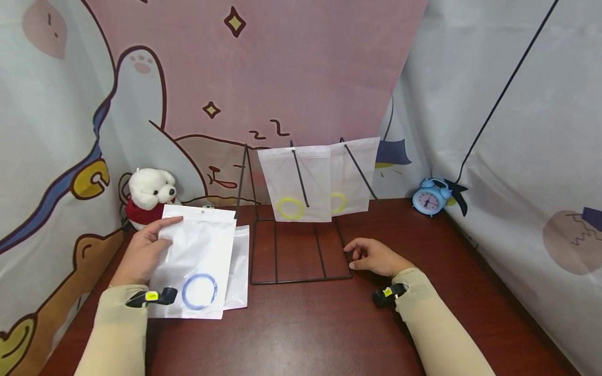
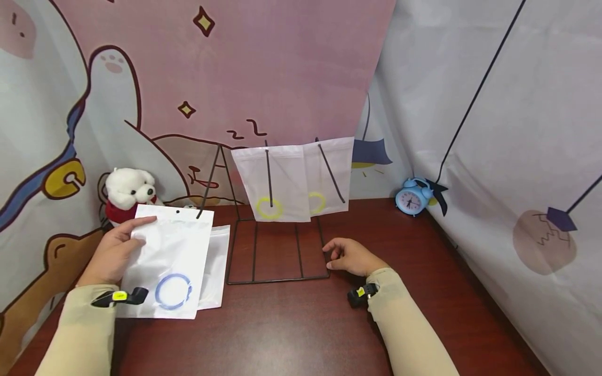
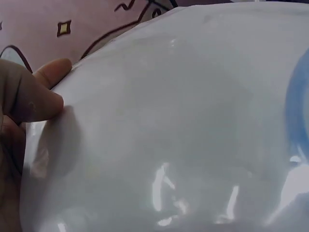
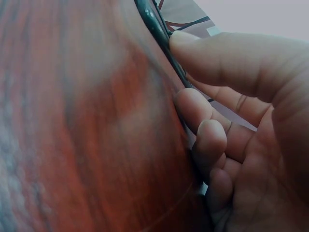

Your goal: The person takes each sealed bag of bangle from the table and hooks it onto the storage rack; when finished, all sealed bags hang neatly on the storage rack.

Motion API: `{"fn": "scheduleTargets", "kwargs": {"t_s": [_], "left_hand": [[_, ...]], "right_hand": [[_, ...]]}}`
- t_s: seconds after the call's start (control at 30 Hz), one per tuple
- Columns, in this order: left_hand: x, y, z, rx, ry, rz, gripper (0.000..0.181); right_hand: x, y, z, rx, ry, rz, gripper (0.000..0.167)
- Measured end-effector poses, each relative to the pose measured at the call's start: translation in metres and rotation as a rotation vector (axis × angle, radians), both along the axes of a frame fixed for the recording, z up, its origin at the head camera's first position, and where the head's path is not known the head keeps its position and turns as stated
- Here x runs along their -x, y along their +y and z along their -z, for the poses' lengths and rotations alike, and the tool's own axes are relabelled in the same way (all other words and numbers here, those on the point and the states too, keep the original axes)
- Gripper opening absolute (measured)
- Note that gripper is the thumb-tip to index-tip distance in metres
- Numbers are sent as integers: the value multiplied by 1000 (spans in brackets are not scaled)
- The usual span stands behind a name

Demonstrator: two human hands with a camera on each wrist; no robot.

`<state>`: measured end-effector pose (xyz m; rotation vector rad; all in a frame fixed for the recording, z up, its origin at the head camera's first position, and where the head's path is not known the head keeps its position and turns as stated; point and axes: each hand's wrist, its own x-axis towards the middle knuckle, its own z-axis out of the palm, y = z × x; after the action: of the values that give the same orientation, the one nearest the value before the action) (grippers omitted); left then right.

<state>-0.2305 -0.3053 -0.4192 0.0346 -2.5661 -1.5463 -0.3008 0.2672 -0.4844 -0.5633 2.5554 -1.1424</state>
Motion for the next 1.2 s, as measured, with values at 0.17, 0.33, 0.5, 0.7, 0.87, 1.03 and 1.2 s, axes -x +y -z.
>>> {"fn": "scheduleTargets", "kwargs": {"t_s": [0.17,0.33,0.5,0.7,0.87,1.03,1.2], "left_hand": [[-7,13,-12,9,83,16,49],[-21,32,-30,-51,131,75,49],[-30,45,-39,-40,202,116,49],[-41,55,-49,-35,254,138,46],[-49,62,-58,-42,343,199,44],[-55,66,-64,-71,385,273,44],[-61,69,-67,-74,417,311,46]], "right_hand": [[-1,-1,-1,1,3,1,37],[0,0,-1,1,5,3,37],[0,0,0,0,4,1,37],[-1,-1,-1,-3,8,1,37],[-1,0,-1,-2,5,2,37],[-1,-1,-1,20,6,-6,37],[-2,-2,-3,39,9,-11,38]]}}
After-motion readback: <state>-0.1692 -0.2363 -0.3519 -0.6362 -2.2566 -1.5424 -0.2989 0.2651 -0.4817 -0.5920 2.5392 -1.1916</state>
